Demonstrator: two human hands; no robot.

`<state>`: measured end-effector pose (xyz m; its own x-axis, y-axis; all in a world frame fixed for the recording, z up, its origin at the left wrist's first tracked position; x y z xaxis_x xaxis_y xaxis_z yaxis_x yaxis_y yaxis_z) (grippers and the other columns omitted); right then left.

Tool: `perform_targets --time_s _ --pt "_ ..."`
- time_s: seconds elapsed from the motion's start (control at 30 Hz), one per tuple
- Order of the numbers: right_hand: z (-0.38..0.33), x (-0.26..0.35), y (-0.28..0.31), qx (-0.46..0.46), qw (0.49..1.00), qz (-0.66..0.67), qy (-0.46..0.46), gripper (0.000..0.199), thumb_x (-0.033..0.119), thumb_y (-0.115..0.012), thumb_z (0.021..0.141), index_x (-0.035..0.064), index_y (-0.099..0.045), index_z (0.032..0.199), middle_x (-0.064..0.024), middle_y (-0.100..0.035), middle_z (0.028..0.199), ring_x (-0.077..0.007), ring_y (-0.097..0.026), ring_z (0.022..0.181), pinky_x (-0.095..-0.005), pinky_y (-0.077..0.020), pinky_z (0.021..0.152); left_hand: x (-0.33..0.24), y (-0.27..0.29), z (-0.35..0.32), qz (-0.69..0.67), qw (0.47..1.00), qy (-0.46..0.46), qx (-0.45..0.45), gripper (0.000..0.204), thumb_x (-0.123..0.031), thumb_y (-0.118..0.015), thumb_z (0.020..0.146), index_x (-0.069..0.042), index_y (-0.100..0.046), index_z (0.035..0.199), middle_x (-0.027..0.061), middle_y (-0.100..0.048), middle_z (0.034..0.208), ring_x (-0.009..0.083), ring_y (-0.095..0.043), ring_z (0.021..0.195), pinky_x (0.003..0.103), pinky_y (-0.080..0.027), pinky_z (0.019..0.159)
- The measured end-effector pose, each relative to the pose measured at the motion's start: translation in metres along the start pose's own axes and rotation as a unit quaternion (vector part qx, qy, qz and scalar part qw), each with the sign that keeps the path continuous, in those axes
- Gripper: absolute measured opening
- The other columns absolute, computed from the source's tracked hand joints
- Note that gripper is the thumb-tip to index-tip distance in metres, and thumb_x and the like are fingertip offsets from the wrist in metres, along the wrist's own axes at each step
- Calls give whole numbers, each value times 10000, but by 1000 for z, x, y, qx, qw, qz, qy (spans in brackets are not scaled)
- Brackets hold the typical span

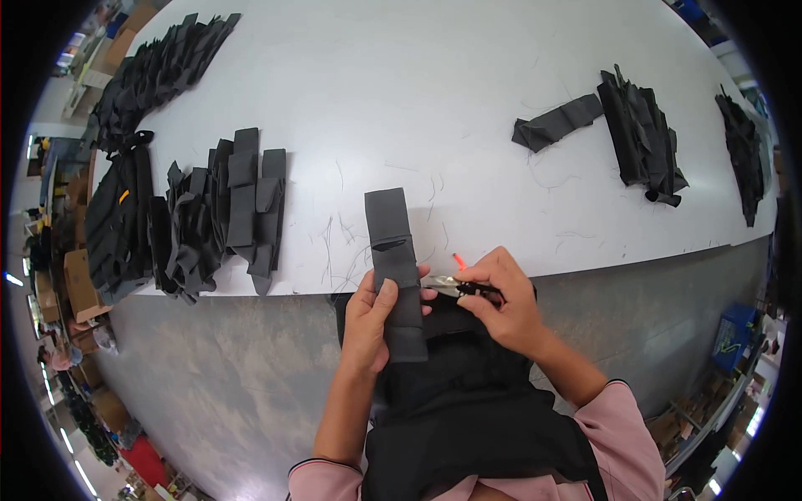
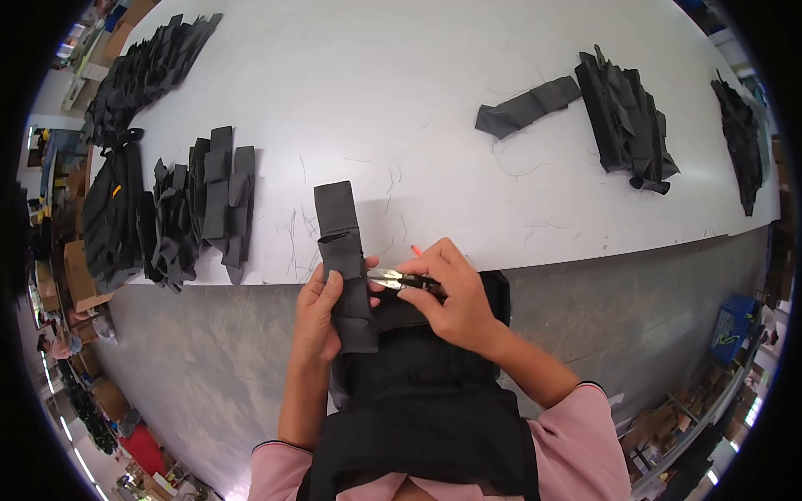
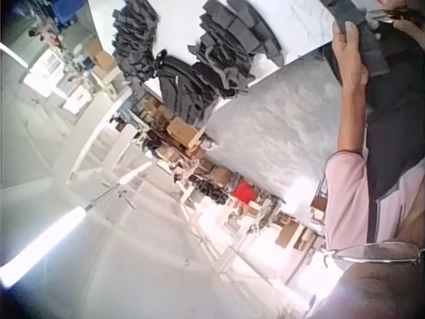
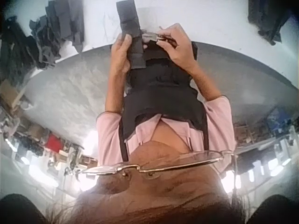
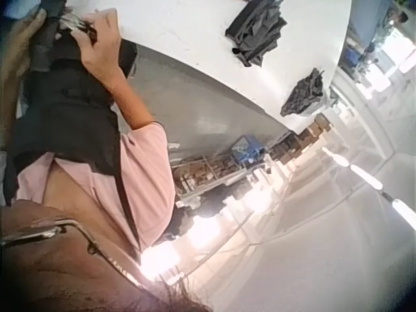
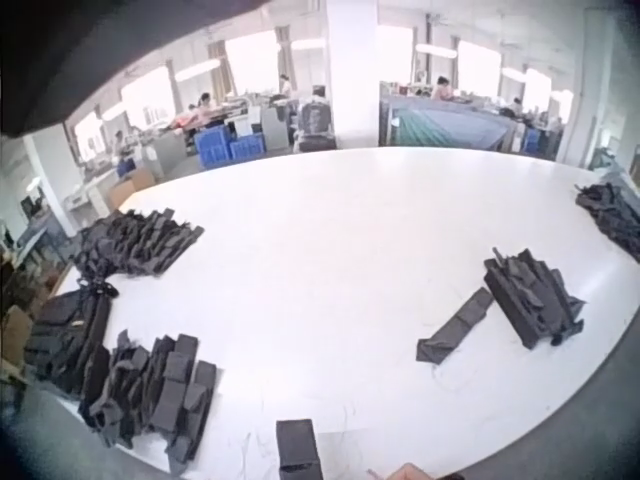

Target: Trimming loose threads from black fabric straps using small nippers.

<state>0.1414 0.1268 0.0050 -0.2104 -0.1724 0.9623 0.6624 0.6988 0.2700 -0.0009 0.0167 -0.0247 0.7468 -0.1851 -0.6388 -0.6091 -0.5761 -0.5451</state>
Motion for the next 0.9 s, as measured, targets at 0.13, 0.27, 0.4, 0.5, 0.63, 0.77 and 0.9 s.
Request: perform_targets --time_s 0.13,0.27,0.4,0.5,0.63,0.77,0.9 --pt "2 4 -14 -20 998 58 14 213 -16 -650 765 6 -621 975 -68 -461 831 -130 -514 673 -233 -483 577 6 -11 -2 -71 997 12 28 384 -257 -460 966 6 -422 1242 184 -534 1229 234 -603 996 355 -548 781" --pt "-2 -7 -19 -41 996 75 11 199 -26 -633 784 -2 -620 981 -67 -464 840 -133 -556 704 -236 -486 593 15 -16 -2 -144 988 47 26 417 -310 -450 963 -12 -419 1253 154 -519 1258 237 -590 1019 376 -560 765" --pt "-2 -11 -24 -48 992 114 4 188 -25 -631 788 -5 -624 974 -71 -472 839 -136 -568 709 -242 -497 625 18 -14 -5 -172 983 61 15 424 -313 -462 957 -33 -403 1270 154 -518 1258 230 -595 1005 366 -565 742" --pt "-6 -16 -24 -44 969 229 -77 194 -20 -636 783 1 -629 976 -72 -475 827 -132 -555 689 -245 -486 618 13 -17 -5 -131 991 -1 13 428 -290 -491 947 -42 -389 1281 164 -516 1258 220 -599 994 359 -567 735" --pt "-4 16 -8 -37 998 -7 50 205 -1 -658 760 17 -627 962 -63 -471 806 -147 -555 644 -249 -440 561 13 -15 -5 -100 994 -42 3 433 -246 -526 934 -43 -379 1287 172 -517 1255 206 -602 985 347 -563 748" --pt "4 28 -8 -17 975 -185 125 223 44 -694 720 37 -617 929 -55 -470 802 -180 -540 595 -269 -407 521 10 -16 -6 -51 995 -77 -34 434 -195 -544 928 -38 -378 1297 170 -525 1251 190 -603 979 323 -550 771" --pt "10 39 -8 1 954 -261 149 240 94 -712 701 53 -631 923 -69 -474 745 -198 -518 582 -296 -405 491 9 -14 -7 -9 993 -105 -52 447 -172 -555 922 -35 -375 1307 166 -531 1247 182 -604 972 311 -544 776"
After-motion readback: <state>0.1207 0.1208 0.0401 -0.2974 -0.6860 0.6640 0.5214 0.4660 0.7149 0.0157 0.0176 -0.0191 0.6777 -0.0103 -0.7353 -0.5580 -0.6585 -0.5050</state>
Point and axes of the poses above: each hand's wrist, its own z-axis towards the middle knuckle, its own y-axis out of the back of the hand, x = y × z, the point moved 4 cm from there along z, towards the middle knuckle
